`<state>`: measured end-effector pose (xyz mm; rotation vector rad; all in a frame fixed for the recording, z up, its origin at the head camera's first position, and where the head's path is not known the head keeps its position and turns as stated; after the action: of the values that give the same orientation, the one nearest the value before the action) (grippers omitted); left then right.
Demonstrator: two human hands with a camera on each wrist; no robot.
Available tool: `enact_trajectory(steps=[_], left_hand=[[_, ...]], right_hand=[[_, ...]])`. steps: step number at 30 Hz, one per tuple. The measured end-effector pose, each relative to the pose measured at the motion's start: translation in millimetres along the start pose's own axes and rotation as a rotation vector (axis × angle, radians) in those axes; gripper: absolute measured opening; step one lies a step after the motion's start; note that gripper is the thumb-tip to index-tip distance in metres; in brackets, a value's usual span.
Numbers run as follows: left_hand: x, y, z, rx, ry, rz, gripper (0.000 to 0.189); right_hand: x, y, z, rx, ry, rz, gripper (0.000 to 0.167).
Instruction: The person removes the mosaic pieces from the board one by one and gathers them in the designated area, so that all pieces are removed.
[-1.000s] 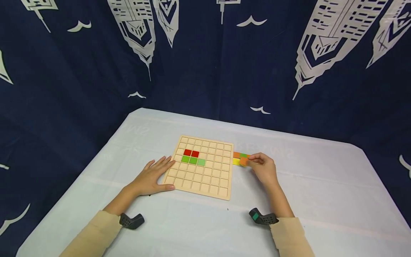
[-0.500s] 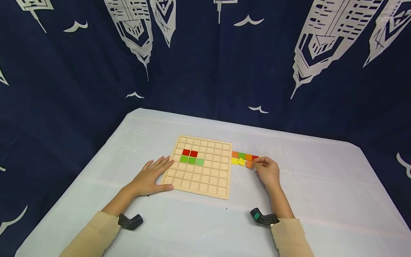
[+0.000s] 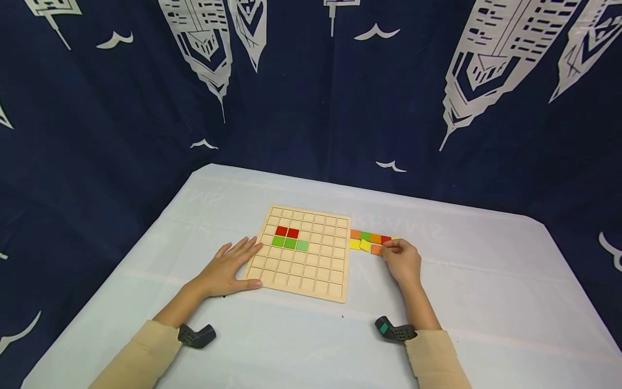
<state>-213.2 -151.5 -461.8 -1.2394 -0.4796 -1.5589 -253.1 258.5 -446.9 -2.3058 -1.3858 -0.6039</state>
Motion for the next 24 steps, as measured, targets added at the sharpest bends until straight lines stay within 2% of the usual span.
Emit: enact_trajectory(steps=[11,24], left_hand=[[1.9,0.7,-0.2,-0.003,0.006,0.008,0.094],[-0.4,0.0,-1.2,-0.003,-0.001,0.006,0.094]], right_hand=[[-2.7,0.1,-0.4,0.008,0.037,0.011,0.023],[0.6,0.8,-7.7,0.014,-0.013,-0.004,0.022]])
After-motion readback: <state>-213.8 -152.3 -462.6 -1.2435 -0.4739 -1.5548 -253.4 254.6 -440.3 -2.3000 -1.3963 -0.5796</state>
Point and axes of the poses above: each hand's wrist, its own y-axis away from the middle knuckle, its own x-axis out of the back of the hand, z = x × y, the point moved 2 cm from there along -y, towards the middle knuckle, and after that the axes turned 12 degrees about z, right-handed, at the moved point
